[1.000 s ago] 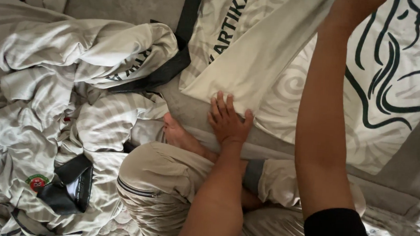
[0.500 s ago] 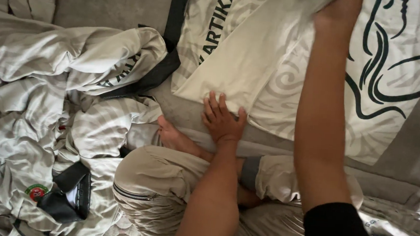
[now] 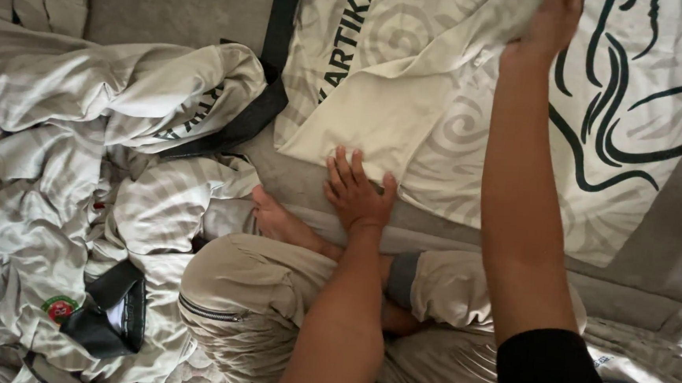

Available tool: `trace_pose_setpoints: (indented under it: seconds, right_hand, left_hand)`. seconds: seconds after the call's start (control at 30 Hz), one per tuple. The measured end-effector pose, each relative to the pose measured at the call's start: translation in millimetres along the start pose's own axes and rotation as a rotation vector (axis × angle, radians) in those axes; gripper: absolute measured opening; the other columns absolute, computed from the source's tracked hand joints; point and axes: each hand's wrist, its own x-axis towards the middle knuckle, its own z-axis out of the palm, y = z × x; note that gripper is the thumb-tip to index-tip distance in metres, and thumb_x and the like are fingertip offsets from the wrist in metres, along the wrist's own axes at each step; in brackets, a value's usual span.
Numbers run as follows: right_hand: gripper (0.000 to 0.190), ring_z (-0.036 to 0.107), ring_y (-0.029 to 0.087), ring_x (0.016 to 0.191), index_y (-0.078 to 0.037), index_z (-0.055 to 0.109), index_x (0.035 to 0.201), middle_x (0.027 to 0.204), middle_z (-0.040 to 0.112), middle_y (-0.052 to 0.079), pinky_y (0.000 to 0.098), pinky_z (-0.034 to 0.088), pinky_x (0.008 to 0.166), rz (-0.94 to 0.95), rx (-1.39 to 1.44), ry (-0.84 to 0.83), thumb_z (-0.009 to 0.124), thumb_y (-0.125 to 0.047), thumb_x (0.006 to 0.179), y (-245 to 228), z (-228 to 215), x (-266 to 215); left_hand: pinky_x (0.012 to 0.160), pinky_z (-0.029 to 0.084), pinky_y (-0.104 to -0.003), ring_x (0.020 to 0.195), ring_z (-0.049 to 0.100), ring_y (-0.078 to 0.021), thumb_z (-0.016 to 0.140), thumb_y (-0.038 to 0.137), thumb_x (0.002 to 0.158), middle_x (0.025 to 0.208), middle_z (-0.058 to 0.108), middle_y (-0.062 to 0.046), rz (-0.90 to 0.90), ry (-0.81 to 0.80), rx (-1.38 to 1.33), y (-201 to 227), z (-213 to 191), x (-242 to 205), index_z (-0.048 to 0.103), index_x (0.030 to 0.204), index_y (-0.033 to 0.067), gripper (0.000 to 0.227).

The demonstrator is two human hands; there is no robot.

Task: Folding a patterned polo shirt while sitting on the floor

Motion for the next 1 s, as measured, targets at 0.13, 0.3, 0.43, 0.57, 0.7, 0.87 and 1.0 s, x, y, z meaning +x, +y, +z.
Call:
trace_pose_setpoints:
  seconds: [0.13, 0.3, 0.43, 0.57, 0.7, 0.87, 1.0]
  right_hand:
    - [0.057, 0.053, 0.033, 0.086, -0.007, 0.032, 0.138, 0.108, 0.054, 0.02, 0.0461, 0.041, 0.084, -0.022, 0.103, 0.06, 0.031, -0.034, 0.088, -8.4, -18.6, -0.9]
    - [0.06, 0.054, 0.034, 0.087, -0.006, 0.03, 0.141, 0.11, 0.055, 0.022, 0.0477, 0.041, 0.086, -0.072, 0.228, 0.149, 0.028, -0.035, 0.088, -25.7, -58.6, -4.6]
    - [0.077, 0.037, 0.039, 0.111, -0.011, 0.026, 0.143, 0.131, 0.036, 0.02, 0.054, 0.032, 0.093, 0.085, 0.421, 0.271, 0.029, -0.049, 0.077, -49.9, -58.4, -56.6]
    - [0.089, 0.036, 0.037, 0.127, -0.016, 0.038, 0.134, 0.143, 0.034, 0.014, 0.0551, 0.034, 0.097, 0.151, 0.403, 0.656, 0.047, -0.054, 0.054, -65.3, -56.4, -82.9]
    - [0.095, 0.032, 0.04, 0.128, -0.011, 0.026, 0.141, 0.144, 0.029, 0.018, 0.0531, 0.032, 0.1, 0.134, 0.444, 0.658, 0.042, -0.052, 0.057, -88.8, -60.0, -76.8]
    - [0.043, 0.054, 0.024, 0.091, -0.013, 0.05, 0.11, 0.108, 0.053, 0.008, 0.0392, 0.047, 0.074, 0.323, -0.388, 0.516, 0.059, -0.033, 0.073, -101.9, -158.0, -31.2]
    - [0.013, 0.066, 0.014, 0.069, -0.014, 0.064, 0.091, 0.086, 0.068, 0.001, 0.0307, 0.055, 0.059, 0.419, -0.877, 0.406, 0.069, -0.021, 0.082, -129.7, -241.3, -29.8]
  left_hand:
    - [0.095, 0.031, -0.048, 0.132, 0.032, -0.0304, 0.048, 0.056, 0.069, 0.143, 0.035, -0.009, 0.007, -0.012, -0.002, 1.0, -1.9, -0.8, 0.039, 0.131, 0.0169, 0.074]
    - [0.095, 0.031, -0.05, 0.132, 0.031, -0.0318, 0.052, 0.054, 0.068, 0.144, 0.034, -0.01, 0.003, -0.051, -0.026, 3.0, -8.6, 1.1, 0.038, 0.13, 0.0158, 0.075]
    - [0.092, 0.037, -0.052, 0.13, 0.034, -0.0313, 0.052, 0.05, 0.076, 0.143, 0.032, -0.008, 0.015, -0.052, -0.027, 5.5, -14.6, 2.9, 0.041, 0.129, 0.0139, 0.065]
    - [0.097, 0.033, -0.052, 0.131, 0.033, -0.0329, 0.045, 0.051, 0.084, 0.142, 0.034, -0.011, 0.02, -0.037, -0.062, 8.3, -22.3, 3.5, 0.04, 0.13, 0.0122, 0.061]
    - [0.096, 0.034, -0.051, 0.133, 0.031, -0.03, 0.045, 0.053, 0.084, 0.145, 0.03, -0.008, 0.016, -0.047, -0.053, 8.9, -22.1, 1.8, 0.037, 0.134, 0.0145, 0.063]
    - [0.094, 0.036, -0.051, 0.13, 0.034, -0.0328, 0.049, 0.048, 0.083, 0.141, 0.034, -0.011, 0.046, -0.015, -0.061, 9.5, -29.4, 0.2, 0.04, 0.129, 0.0118, 0.059]
    - [0.094, 0.035, -0.053, 0.133, 0.03, -0.0318, 0.054, 0.05, 0.081, 0.144, 0.03, -0.008, 0.036, -0.05, -0.078, 3.2, -18.6, -6.1, 0.036, 0.134, 0.0136, 0.067]
